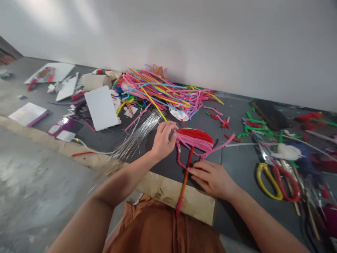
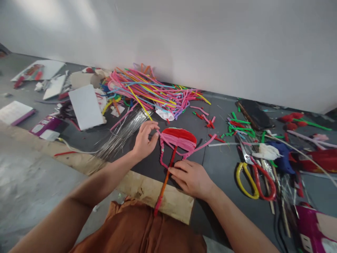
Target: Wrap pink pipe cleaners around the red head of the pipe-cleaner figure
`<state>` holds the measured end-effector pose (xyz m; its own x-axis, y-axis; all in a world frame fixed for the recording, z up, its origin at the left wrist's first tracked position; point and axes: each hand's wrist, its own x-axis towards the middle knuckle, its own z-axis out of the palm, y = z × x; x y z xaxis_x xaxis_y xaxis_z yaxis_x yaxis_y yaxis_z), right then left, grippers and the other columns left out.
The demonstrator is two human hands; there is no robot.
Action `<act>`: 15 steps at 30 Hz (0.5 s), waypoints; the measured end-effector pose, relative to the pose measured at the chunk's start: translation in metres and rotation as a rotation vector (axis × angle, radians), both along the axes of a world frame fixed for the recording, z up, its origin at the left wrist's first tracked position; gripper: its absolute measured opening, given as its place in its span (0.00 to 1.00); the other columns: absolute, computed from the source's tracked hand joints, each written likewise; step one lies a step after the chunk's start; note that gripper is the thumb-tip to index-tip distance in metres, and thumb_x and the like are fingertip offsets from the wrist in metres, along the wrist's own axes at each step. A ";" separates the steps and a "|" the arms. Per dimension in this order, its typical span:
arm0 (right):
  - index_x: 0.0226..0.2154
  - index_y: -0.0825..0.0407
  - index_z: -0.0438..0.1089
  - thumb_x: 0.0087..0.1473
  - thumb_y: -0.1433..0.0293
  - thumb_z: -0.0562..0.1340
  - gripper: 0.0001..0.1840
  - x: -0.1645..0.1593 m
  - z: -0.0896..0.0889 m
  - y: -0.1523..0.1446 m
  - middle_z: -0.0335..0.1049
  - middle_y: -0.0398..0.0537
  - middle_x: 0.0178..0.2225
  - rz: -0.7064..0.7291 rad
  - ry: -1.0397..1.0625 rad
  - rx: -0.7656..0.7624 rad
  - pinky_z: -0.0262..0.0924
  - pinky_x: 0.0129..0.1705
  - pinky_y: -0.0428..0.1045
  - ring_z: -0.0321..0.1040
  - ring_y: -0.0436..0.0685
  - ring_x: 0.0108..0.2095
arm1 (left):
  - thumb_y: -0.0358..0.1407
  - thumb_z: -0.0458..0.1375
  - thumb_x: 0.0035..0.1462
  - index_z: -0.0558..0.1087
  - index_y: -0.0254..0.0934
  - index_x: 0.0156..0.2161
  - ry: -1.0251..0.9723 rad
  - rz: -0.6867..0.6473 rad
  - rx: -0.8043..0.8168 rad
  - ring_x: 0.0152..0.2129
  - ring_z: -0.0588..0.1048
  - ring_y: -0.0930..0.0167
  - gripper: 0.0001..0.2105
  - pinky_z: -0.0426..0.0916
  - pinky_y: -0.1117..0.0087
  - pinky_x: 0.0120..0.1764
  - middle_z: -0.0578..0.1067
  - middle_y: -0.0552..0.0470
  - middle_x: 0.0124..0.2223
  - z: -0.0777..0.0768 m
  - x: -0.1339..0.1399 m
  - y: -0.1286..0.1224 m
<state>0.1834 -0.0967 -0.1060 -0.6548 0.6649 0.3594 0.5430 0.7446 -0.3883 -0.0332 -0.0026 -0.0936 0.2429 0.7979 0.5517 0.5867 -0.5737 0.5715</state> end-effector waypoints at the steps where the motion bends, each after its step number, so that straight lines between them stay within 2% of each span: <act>1: 0.47 0.50 0.68 0.56 0.72 0.57 0.15 0.001 -0.002 0.001 0.72 0.50 0.39 -0.028 0.050 0.007 0.66 0.38 0.47 0.69 0.53 0.37 | 0.25 0.51 0.53 0.65 0.37 0.39 0.003 0.004 0.033 0.45 0.67 0.68 0.09 0.63 0.60 0.50 0.69 0.46 0.44 0.001 0.000 0.000; 5: 0.50 0.50 0.65 0.56 0.76 0.56 0.18 0.006 -0.005 0.006 0.72 0.50 0.40 -0.170 0.191 0.080 0.67 0.39 0.46 0.70 0.52 0.39 | 0.25 0.50 0.54 0.66 0.36 0.39 -0.037 0.026 0.169 0.45 0.67 0.68 0.08 0.64 0.61 0.49 0.69 0.44 0.45 0.019 -0.001 -0.012; 7: 0.48 0.50 0.66 0.56 0.76 0.56 0.17 0.009 -0.003 0.005 0.72 0.50 0.39 -0.207 0.194 0.110 0.67 0.40 0.47 0.71 0.52 0.39 | 0.24 0.51 0.54 0.67 0.37 0.38 -0.090 -0.001 0.188 0.45 0.68 0.68 0.08 0.64 0.62 0.48 0.70 0.44 0.45 0.035 -0.006 -0.035; 9: 0.47 0.49 0.67 0.57 0.74 0.55 0.15 0.015 -0.001 -0.002 0.72 0.50 0.40 -0.251 0.133 0.109 0.67 0.41 0.48 0.70 0.53 0.40 | 0.23 0.51 0.53 0.67 0.38 0.37 -0.129 -0.129 0.150 0.41 0.70 0.70 0.09 0.66 0.66 0.45 0.72 0.48 0.39 0.048 -0.017 -0.073; 11: 0.46 0.49 0.68 0.58 0.72 0.54 0.14 0.024 -0.001 -0.019 0.71 0.50 0.42 -0.302 0.035 0.077 0.67 0.41 0.49 0.70 0.54 0.41 | 0.23 0.51 0.52 0.67 0.39 0.34 -0.101 -0.392 0.026 0.33 0.72 0.73 0.09 0.67 0.72 0.38 0.73 0.52 0.32 0.052 -0.036 -0.119; 12: 0.46 0.49 0.68 0.58 0.70 0.54 0.14 0.029 -0.003 -0.030 0.70 0.50 0.42 -0.323 -0.016 0.049 0.67 0.41 0.49 0.70 0.54 0.41 | 0.23 0.51 0.52 0.67 0.39 0.34 -0.036 -0.545 -0.109 0.31 0.72 0.74 0.09 0.67 0.74 0.37 0.74 0.53 0.31 0.048 -0.047 -0.141; 13: 0.44 0.48 0.69 0.58 0.69 0.53 0.14 0.033 -0.005 -0.042 0.70 0.50 0.42 -0.340 -0.030 0.042 0.67 0.41 0.50 0.70 0.55 0.41 | 0.24 0.51 0.52 0.68 0.39 0.34 0.047 -0.667 -0.275 0.31 0.73 0.74 0.09 0.67 0.75 0.37 0.75 0.54 0.32 0.040 -0.059 -0.161; 15: 0.40 0.49 0.71 0.58 0.67 0.54 0.12 0.039 -0.011 -0.063 0.70 0.51 0.41 -0.410 0.011 0.041 0.67 0.44 0.52 0.69 0.56 0.42 | 0.27 0.53 0.52 0.71 0.40 0.39 0.295 -0.819 -0.597 0.31 0.74 0.74 0.10 0.67 0.76 0.34 0.77 0.54 0.35 0.011 -0.080 -0.189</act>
<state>0.2221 -0.1600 -0.1170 -0.3351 0.8549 0.3961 0.7939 0.4826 -0.3700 -0.1132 -0.1911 -0.0829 0.8906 0.4525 -0.0453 0.3093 -0.5298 0.7897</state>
